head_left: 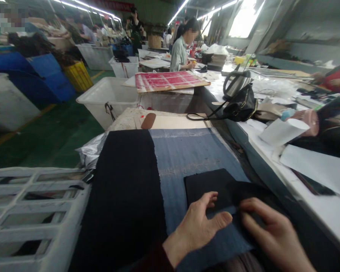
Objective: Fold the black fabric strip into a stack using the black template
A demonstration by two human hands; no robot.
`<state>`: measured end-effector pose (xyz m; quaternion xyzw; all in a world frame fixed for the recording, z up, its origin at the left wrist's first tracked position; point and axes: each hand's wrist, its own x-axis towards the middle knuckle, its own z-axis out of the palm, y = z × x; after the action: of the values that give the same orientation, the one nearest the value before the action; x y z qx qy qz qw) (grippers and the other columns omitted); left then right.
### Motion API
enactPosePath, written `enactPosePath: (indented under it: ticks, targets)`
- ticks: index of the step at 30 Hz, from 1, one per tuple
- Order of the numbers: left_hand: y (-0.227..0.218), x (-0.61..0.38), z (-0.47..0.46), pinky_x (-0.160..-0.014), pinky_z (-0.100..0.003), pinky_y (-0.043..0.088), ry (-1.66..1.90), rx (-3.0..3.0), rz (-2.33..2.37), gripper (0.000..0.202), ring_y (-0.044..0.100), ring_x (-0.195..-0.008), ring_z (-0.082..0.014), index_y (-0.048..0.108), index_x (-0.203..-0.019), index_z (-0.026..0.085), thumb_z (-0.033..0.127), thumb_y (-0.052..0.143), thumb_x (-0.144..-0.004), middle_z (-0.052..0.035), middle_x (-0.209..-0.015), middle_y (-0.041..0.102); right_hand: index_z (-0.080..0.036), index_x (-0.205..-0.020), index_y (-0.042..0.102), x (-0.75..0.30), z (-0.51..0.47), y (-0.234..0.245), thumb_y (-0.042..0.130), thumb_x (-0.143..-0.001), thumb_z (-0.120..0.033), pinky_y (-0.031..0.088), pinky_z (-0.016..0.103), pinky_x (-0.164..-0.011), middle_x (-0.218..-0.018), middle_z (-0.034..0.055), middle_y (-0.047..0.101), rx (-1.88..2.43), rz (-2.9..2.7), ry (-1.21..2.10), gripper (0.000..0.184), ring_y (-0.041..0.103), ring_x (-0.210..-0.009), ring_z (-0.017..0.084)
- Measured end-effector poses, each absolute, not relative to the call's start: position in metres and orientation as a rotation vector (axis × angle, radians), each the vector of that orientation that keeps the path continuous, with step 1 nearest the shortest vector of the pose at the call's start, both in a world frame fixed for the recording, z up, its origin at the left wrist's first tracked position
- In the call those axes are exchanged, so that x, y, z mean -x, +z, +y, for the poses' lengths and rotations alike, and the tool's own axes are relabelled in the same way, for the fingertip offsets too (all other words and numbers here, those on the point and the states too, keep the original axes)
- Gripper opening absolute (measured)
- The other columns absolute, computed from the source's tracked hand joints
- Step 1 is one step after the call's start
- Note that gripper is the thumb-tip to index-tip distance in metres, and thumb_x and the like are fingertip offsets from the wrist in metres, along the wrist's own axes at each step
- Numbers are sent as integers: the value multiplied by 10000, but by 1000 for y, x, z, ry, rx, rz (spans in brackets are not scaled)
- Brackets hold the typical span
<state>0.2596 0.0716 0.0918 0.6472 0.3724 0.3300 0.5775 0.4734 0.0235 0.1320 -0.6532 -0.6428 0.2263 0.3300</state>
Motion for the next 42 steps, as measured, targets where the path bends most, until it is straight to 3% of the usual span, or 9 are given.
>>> enactPosePath:
  ticks: [5, 9, 12, 16, 18, 23, 32, 36, 42]
  targets:
    - [101, -230, 47, -730, -254, 489, 810, -1447, 1094, 279, 651, -808, -160, 656, -942, 186, 286, 396, -956, -32, -841, 692, -248, -945, 638, -385, 22, 91, 573, -818, -233, 528, 337, -797, -1011, 90, 637, 1441, -2063, 474, 143, 610, -944, 226]
    - [100, -186, 31, -775, -241, 470, 601, -1901, 928, 263, 661, -870, -165, 651, -1037, 234, 125, 482, -868, -9, -949, 711, -255, -1309, 498, -391, 42, 103, 700, -687, -237, 332, 500, -1083, -1338, 117, 513, 1331, -2314, 599, 655, 400, -1314, 316]
    - [109, -152, 17, -831, -229, 471, 547, -2044, 769, 332, 659, -957, -164, 622, -1144, 249, 125, 497, -863, -10, -1051, 710, -298, -1158, 621, -395, 61, 112, 712, -649, -210, 219, 480, -1138, -1112, 46, 648, 1197, -2573, 1154, 525, 534, -1173, 267]
    - [108, -104, -4, -794, -207, 493, 681, -1761, 1129, 295, 673, -888, -142, 633, -1142, 263, 227, 448, -914, -4, -1012, 724, -242, -782, 697, -385, 68, 87, 690, -627, -189, 472, 285, -776, -797, -5, 662, 1501, -2347, 1619, 164, 598, -757, 174]
    - [97, -78, -15, -743, -225, 510, 737, -1489, 1493, 267, 670, -813, -158, 658, -1081, 257, 335, 460, -920, -5, -911, 731, -210, -766, 697, -372, 65, 67, 692, -666, -255, 428, 234, -576, -730, -7, 647, 1549, -2035, 1856, 109, 561, -660, 150]
    - [62, -20, -32, -892, -298, 502, 856, -970, 1714, 397, 640, -976, -210, 623, -1130, 201, 488, 502, -883, -38, -1055, 710, -151, -825, 678, -315, 52, 35, 692, -736, -466, 454, 249, -594, -727, 17, 674, 1340, -1315, 2217, 327, 587, -622, 140]
    - [18, 38, -25, -541, -215, 354, 685, -1160, 2100, 392, 482, -560, -120, 471, -666, 203, 544, 465, -859, 47, -570, 496, -165, -733, 604, -253, 61, -2, 559, -794, -556, 438, 265, -605, -681, 20, 626, 1498, -1612, 1741, 399, 584, -679, 180]
    - [7, 48, -25, -524, -235, 259, 535, -1255, 2240, 387, 400, -500, -105, 405, -638, 214, 521, 449, -869, 71, -515, 377, -196, -582, 421, -249, 65, -19, 497, -811, -548, 268, 261, -508, -545, -42, 388, 1717, -1910, 1326, 427, 373, -539, 110]
    - [5, 53, -26, -541, -243, 263, 522, -1203, 2228, 344, 480, -526, -121, 498, -718, 213, 504, 429, -889, 51, -556, 488, -202, -612, 403, -249, 64, -25, 400, -837, -582, 254, 270, -540, -575, -46, 321, 1806, -2029, 1283, 442, 354, -565, 117]
